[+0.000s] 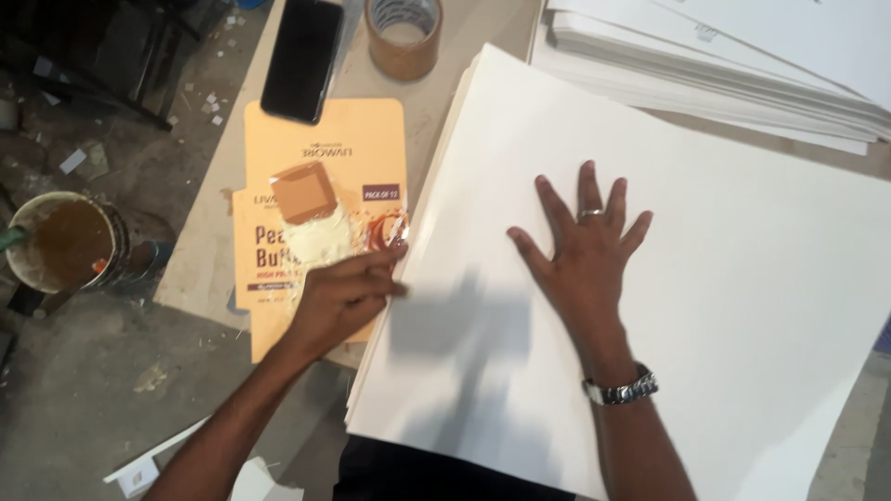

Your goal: The person organizes and stacks large white sheets of paper on a cluttered workspace, repeatedly lifting sheets from one stack and aligning them on another.

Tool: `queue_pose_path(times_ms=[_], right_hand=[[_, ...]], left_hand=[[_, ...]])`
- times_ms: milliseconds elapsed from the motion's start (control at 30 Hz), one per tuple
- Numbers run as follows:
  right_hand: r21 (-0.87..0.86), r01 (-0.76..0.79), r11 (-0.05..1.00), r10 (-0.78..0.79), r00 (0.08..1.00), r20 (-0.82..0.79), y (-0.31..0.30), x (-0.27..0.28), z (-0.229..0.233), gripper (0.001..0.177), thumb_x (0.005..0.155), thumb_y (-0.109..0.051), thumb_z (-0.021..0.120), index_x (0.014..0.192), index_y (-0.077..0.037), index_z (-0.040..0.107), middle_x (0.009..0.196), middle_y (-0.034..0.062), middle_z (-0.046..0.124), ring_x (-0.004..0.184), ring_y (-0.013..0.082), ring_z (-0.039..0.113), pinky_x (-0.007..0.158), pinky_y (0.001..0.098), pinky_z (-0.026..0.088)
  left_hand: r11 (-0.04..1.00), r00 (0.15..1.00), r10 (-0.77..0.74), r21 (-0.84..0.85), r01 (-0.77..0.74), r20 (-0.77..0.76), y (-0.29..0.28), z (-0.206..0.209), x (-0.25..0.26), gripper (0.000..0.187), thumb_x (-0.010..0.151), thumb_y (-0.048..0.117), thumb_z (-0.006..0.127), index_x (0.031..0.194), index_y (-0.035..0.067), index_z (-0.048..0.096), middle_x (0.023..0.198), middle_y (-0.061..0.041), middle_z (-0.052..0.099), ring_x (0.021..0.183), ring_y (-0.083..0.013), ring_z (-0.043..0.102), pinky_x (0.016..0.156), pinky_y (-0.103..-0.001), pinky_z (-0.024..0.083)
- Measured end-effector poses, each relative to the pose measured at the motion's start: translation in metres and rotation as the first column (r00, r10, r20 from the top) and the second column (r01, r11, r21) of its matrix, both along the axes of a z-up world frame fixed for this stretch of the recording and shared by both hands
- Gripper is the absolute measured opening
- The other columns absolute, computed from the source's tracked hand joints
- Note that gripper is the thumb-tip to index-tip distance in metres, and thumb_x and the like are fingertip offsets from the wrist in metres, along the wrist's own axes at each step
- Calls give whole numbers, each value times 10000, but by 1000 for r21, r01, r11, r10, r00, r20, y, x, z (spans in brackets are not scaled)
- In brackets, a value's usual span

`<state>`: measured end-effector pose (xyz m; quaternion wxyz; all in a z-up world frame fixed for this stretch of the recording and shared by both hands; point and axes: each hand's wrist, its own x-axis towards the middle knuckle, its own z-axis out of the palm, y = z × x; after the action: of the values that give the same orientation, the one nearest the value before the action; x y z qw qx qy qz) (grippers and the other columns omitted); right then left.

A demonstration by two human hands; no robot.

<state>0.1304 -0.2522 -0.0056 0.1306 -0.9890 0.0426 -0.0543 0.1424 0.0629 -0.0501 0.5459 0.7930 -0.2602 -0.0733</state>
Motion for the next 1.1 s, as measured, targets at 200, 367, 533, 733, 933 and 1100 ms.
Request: queue_pose_path(times_ms=[200, 367, 533, 733, 933, 1100], right_hand=[[20, -7, 1000, 7, 1000, -5, 0, -1, 3, 642, 967, -577, 655, 1514, -253, 562, 1682, 209, 292, 1539, 516, 139, 1136, 800, 39], [24, -11, 1000, 11, 1000, -4, -3, -2, -2, 644, 988, -580, 653, 1526, -237, 564, 1686, 225, 299, 1548, 512, 134, 1142, 802, 37], [17, -20, 1000, 20, 1000, 20, -7, -3, -7, 641, 1011, -583, 661, 1539, -231, 567, 1693, 227, 311, 1559, 508, 133, 1146, 808, 34], [33, -23, 999, 22, 999, 34, -7, -3, -8, 634, 1022, -586, 672, 1548, -247, 566, 1702, 212, 311, 1566, 502, 134, 1154, 811, 26], [48, -19, 999, 17, 999, 31, -7, -3, -5, 632, 1020, -584, 666, 1549, -252, 564, 1707, 206, 308, 1564, 502, 131, 1150, 812, 21], [48, -26, 998, 25, 999, 23, -10, -2, -7, 641, 1033, -587, 659, 1561, -239, 557, 1709, 214, 298, 1562, 507, 115, 1149, 812, 15]], left_hand=[[998, 993, -51, 38, 48, 107, 34, 16, -64, 236, 742, -56, 755, 942, 65, 790, 1327, -116, 706, 1029, -211, 753, 812, -292, 631], [996, 953, -77, 59, 63, 292, 54, 25, -106, 191, 794, -32, 808, 970, 24, 759, 1338, -199, 671, 991, -254, 762, 721, -289, 637], [992, 871, 7, 109, -70, 492, 65, 34, -137, 275, 791, -57, 800, 1036, 68, 792, 1372, -226, 604, 1103, -366, 740, 745, -323, 664], [945, 833, -43, 293, -144, 551, 41, 65, -105, 271, 817, -1, 751, 1063, 115, 754, 1528, -151, 453, 1379, -475, 495, 1086, -617, 505], [907, 721, -239, 414, -72, 650, 54, 60, -117, 154, 915, 134, 768, 1063, 101, 744, 1582, -9, 405, 1453, -427, 424, 1155, -682, 441], [945, 780, -127, 313, -92, 612, 59, 53, -132, 163, 867, 87, 783, 1019, 126, 736, 1603, 27, 372, 1477, -423, 411, 1156, -657, 455]])
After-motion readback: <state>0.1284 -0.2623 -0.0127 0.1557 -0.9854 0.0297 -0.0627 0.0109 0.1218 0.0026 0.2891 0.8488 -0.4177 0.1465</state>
